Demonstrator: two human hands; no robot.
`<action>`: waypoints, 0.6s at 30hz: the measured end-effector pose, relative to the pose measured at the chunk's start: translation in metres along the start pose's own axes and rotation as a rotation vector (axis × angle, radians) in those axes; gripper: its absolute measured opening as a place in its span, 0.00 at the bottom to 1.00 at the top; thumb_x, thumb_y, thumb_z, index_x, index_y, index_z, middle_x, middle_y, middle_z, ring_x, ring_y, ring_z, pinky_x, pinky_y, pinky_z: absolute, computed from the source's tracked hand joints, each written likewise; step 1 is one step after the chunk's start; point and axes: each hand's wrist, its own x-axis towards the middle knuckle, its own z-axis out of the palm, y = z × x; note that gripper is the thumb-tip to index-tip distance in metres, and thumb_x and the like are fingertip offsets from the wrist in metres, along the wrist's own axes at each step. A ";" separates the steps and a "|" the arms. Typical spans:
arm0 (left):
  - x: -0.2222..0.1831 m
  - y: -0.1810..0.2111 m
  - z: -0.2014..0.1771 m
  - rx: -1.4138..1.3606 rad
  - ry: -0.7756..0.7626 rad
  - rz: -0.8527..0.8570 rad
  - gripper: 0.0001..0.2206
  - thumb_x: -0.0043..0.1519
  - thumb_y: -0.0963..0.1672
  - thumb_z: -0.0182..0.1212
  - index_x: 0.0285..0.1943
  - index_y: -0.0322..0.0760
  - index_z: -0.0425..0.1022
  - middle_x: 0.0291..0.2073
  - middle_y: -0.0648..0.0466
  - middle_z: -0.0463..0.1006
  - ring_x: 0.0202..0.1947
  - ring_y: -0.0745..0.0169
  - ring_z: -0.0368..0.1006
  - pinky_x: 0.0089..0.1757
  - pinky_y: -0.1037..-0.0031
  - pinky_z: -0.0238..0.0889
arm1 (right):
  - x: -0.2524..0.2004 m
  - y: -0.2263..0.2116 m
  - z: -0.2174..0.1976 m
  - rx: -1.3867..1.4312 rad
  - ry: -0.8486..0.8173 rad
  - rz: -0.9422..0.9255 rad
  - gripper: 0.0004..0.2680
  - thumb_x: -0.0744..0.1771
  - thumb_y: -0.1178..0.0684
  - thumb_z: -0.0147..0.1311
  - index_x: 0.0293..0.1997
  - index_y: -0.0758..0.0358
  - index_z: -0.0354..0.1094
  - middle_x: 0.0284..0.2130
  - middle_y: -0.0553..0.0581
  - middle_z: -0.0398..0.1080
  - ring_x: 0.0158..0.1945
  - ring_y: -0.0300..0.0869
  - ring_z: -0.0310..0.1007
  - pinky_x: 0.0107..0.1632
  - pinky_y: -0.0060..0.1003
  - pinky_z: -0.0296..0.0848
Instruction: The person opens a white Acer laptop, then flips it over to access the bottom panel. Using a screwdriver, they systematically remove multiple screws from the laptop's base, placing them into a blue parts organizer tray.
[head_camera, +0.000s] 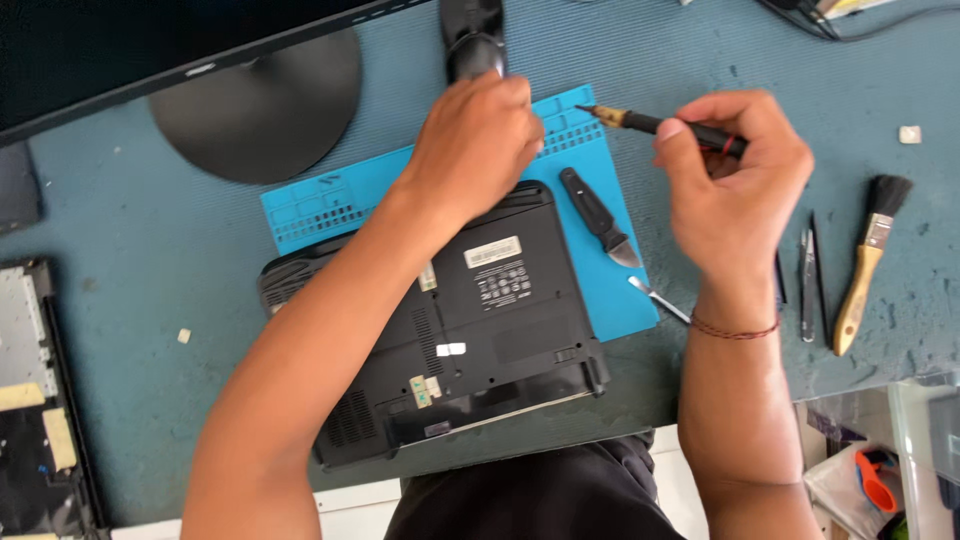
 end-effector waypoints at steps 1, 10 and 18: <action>0.007 -0.005 0.008 -0.002 -0.002 0.008 0.17 0.56 0.39 0.62 0.12 0.40 0.69 0.17 0.55 0.54 0.23 0.50 0.58 0.22 0.61 0.52 | 0.000 -0.002 -0.002 -0.002 0.007 0.003 0.03 0.69 0.64 0.55 0.41 0.70 0.64 0.28 0.59 0.68 0.31 0.39 0.72 0.33 0.27 0.67; 0.033 -0.019 0.032 -0.021 -0.206 -0.064 0.23 0.50 0.32 0.58 0.13 0.44 0.47 0.18 0.57 0.55 0.20 0.59 0.52 0.21 0.65 0.43 | 0.003 -0.008 -0.006 -0.096 0.013 0.049 0.02 0.67 0.60 0.56 0.39 0.65 0.67 0.30 0.52 0.68 0.31 0.35 0.62 0.31 0.27 0.61; 0.021 -0.011 0.002 -0.018 -0.256 -0.046 0.08 0.53 0.34 0.62 0.22 0.30 0.71 0.20 0.47 0.62 0.27 0.43 0.59 0.23 0.55 0.51 | 0.003 -0.002 -0.003 -0.113 -0.015 0.025 0.02 0.67 0.60 0.56 0.38 0.65 0.67 0.30 0.52 0.68 0.31 0.36 0.63 0.33 0.28 0.64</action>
